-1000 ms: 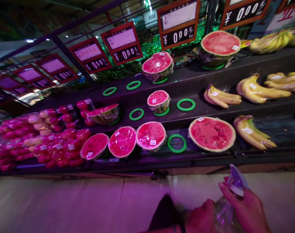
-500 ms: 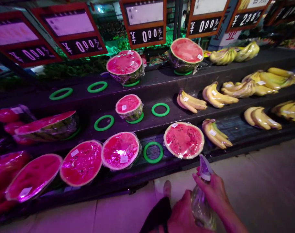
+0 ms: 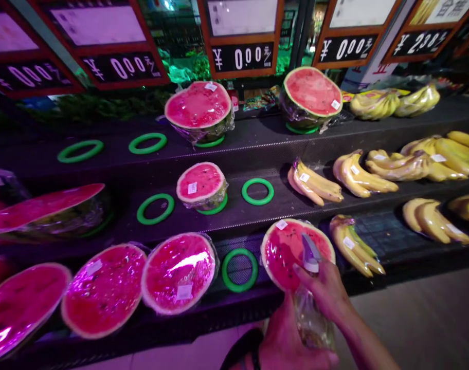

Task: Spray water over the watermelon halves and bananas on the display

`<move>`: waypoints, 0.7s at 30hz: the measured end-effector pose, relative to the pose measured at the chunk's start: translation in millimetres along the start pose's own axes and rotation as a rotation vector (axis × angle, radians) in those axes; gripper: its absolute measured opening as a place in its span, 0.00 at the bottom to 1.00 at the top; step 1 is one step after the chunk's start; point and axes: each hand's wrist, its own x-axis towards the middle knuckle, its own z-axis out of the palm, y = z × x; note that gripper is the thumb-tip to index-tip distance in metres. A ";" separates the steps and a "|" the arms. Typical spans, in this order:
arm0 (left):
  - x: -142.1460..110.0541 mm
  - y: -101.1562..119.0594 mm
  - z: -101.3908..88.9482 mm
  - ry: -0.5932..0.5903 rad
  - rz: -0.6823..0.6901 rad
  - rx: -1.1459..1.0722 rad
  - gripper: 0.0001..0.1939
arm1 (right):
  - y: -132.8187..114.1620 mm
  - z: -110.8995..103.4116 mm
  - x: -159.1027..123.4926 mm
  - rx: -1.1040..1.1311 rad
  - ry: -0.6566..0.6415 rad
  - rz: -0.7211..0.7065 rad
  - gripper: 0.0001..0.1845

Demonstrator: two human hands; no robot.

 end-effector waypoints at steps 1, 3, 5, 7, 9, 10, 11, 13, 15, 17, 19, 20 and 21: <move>12.0 11.6 -6.1 -0.008 0.047 -0.049 0.63 | -8.6 0.2 13.2 0.016 -0.015 -0.032 0.28; 35.7 41.2 -19.9 -0.024 0.135 -0.122 0.61 | -28.9 -1.6 43.4 0.028 -0.009 -0.082 0.24; 57.7 75.6 -35.1 -0.024 0.212 -0.145 0.55 | -56.2 -8.4 77.3 0.006 0.042 -0.138 0.24; 78.9 110.0 -50.1 0.011 0.232 -0.061 0.48 | -91.5 -21.1 111.4 -0.050 0.123 -0.206 0.26; 101.6 141.0 -62.0 0.128 0.147 0.230 0.40 | -131.6 -38.2 142.2 -0.161 0.179 -0.255 0.23; 113.6 154.9 -65.9 0.207 0.098 0.366 0.38 | -151.8 -47.1 155.4 -0.205 0.198 -0.273 0.19; 125.6 167.7 -68.2 0.254 0.094 0.447 0.38 | -171.1 -55.6 166.8 -0.214 0.222 -0.300 0.16; 147.2 189.9 -68.2 0.324 0.150 0.513 0.37 | -205.5 -69.3 183.2 -0.222 0.316 -0.346 0.13; 162.0 207.1 -64.8 0.379 0.233 0.511 0.38 | -233.1 -77.0 190.3 -0.233 0.369 -0.418 0.11; 167.2 219.1 -61.1 0.436 0.291 0.491 0.39 | -254.4 -78.5 188.6 -0.246 0.336 -0.505 0.12; 163.2 226.3 -59.3 0.494 0.337 0.469 0.39 | -271.2 -74.8 181.2 -0.272 0.264 -0.591 0.14; 158.5 228.5 -59.3 0.526 0.347 0.459 0.39 | -278.4 -71.3 176.5 -0.293 0.234 -0.631 0.15; 152.3 230.0 -59.8 0.562 0.355 0.453 0.38 | -285.0 -66.7 171.7 -0.313 0.216 -0.666 0.16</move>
